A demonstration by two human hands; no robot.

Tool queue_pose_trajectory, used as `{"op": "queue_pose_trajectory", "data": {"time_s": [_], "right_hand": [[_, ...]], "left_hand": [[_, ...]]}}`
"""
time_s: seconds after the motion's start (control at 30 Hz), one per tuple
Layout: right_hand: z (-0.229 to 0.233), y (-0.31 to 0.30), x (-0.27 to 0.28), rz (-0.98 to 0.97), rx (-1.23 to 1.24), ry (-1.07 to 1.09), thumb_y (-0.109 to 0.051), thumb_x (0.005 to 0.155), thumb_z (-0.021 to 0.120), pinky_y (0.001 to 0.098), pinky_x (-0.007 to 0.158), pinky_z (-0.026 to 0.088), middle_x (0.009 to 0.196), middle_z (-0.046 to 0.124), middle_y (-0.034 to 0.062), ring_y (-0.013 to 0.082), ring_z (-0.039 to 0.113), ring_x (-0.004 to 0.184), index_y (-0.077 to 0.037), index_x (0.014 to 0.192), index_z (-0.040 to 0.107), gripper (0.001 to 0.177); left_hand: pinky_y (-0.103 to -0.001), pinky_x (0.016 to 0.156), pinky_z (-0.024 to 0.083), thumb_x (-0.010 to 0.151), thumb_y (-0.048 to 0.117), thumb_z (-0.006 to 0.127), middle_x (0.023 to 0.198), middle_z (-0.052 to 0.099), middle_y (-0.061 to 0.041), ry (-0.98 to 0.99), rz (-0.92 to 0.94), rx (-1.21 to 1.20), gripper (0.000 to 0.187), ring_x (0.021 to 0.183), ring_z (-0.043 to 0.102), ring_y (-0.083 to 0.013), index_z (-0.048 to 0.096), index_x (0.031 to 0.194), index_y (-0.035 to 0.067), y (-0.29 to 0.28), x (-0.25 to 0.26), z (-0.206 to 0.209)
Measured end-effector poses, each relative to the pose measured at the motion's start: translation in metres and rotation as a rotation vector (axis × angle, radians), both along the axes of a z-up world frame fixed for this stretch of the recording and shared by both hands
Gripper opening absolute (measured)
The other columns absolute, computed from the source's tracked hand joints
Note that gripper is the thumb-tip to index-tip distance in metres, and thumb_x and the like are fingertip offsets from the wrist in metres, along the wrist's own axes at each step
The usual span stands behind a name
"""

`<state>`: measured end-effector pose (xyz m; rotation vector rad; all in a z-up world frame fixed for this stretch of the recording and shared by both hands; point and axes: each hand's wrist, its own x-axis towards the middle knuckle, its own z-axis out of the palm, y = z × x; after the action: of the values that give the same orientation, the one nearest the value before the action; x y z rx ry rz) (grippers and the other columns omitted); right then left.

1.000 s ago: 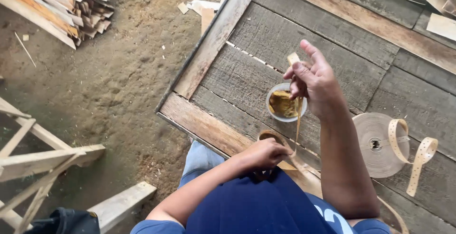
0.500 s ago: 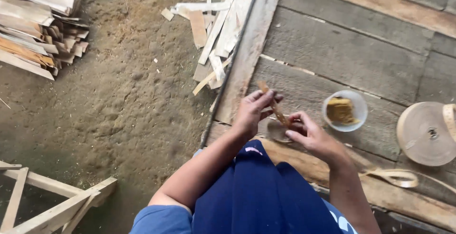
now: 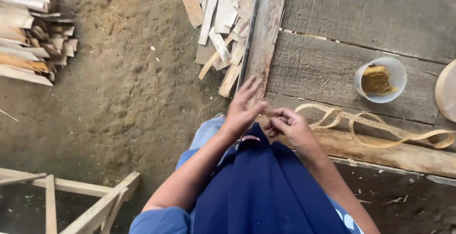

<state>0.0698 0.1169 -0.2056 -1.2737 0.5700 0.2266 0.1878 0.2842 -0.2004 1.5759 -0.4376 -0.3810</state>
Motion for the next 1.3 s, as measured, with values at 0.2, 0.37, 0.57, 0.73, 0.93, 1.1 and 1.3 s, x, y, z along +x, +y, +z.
{"op": "queue_pose_trajectory", "data": {"time_s": [0.2, 0.37, 0.57, 0.73, 0.93, 1.1, 1.3], "right_hand": [[-0.047, 0.033, 0.001, -0.061, 0.028, 0.13, -0.019, 0.099, 0.067, 0.027, 0.041, 0.058, 0.078, 0.075, 0.0197, 0.0212, 0.073, 0.053, -0.002, 0.105, 0.062, 0.019], [-0.065, 0.043, 0.004, -0.074, -0.02, 0.15, -0.022, 0.1, 0.066, 0.0244, 0.036, 0.053, 0.079, 0.075, 0.0186, 0.0218, 0.073, 0.053, -0.004, 0.105, 0.061, 0.019], [-0.052, 0.046, 0.007, -0.093, -0.065, 0.143, -0.024, 0.102, 0.064, 0.0245, 0.04, 0.055, 0.082, 0.075, 0.018, 0.0213, 0.074, 0.056, -0.004, 0.108, 0.06, 0.021], [-0.045, 0.034, 0.005, -0.121, -0.135, 0.124, -0.025, 0.103, 0.064, 0.0269, 0.049, 0.06, 0.084, 0.074, 0.0177, 0.0209, 0.074, 0.059, -0.005, 0.108, 0.06, 0.022], [-0.057, 0.052, 0.007, -0.088, -0.062, 0.15, -0.024, 0.1, 0.068, 0.0275, 0.048, 0.06, 0.078, 0.074, 0.017, 0.0202, 0.073, 0.056, -0.004, 0.106, 0.06, 0.023], [-0.051, 0.067, 0.013, -0.105, -0.119, 0.182, -0.022, 0.099, 0.067, 0.0289, 0.044, 0.057, 0.075, 0.074, 0.0181, 0.0232, 0.072, 0.052, -0.002, 0.099, 0.063, 0.02], [-0.024, 0.072, 0.023, -0.115, -0.191, 0.243, -0.023, 0.095, 0.066, 0.0289, 0.041, 0.055, 0.073, 0.075, 0.0175, 0.0229, 0.073, 0.051, -0.004, 0.095, 0.066, 0.02]], "left_hand": [[-0.047, 0.11, 0.044, 0.078, 0.013, 0.077, 0.137, 0.061, -0.008, -0.541, 0.126, 0.475, 0.059, 0.127, 0.053, -0.0361, 0.067, 0.135, 0.02, 0.055, -0.018, -0.055], [-0.068, 0.114, 0.026, 0.072, 0.028, 0.088, 0.163, 0.035, -0.016, -0.556, -0.096, 0.694, 0.093, 0.147, 0.025, -0.0507, 0.046, 0.155, 0.017, 0.067, -0.042, -0.045], [-0.065, 0.122, 0.009, 0.086, 0.051, 0.062, 0.168, 0.03, -0.011, -0.671, -0.151, 0.65, 0.08, 0.155, 0.016, -0.0442, 0.04, 0.158, 0.023, 0.081, -0.049, -0.077], [-0.045, 0.106, 0.052, 0.103, 0.016, 0.052, 0.126, 0.072, -0.002, -0.364, -0.671, 0.112, 0.025, 0.115, 0.064, -0.0339, 0.074, 0.115, 0.02, 0.078, -0.067, -0.014], [-0.041, 0.083, 0.06, 0.082, 0.014, 0.062, 0.118, 0.072, 0.008, -0.342, -0.409, 0.543, 0.046, 0.108, 0.072, -0.0238, 0.071, 0.12, 0.038, 0.066, -0.061, -0.054], [-0.062, 0.121, 0.017, 0.083, 0.015, 0.059, 0.164, 0.041, -0.002, -0.767, -0.214, 0.76, 0.068, 0.154, 0.023, -0.0417, 0.052, 0.151, 0.02, 0.071, -0.032, -0.038], [-0.067, 0.122, 0.004, 0.095, 0.065, 0.055, 0.166, 0.037, 0.001, -0.816, -0.342, 0.795, 0.076, 0.158, 0.014, -0.0375, 0.046, 0.155, 0.02, 0.066, -0.029, -0.048]]}}
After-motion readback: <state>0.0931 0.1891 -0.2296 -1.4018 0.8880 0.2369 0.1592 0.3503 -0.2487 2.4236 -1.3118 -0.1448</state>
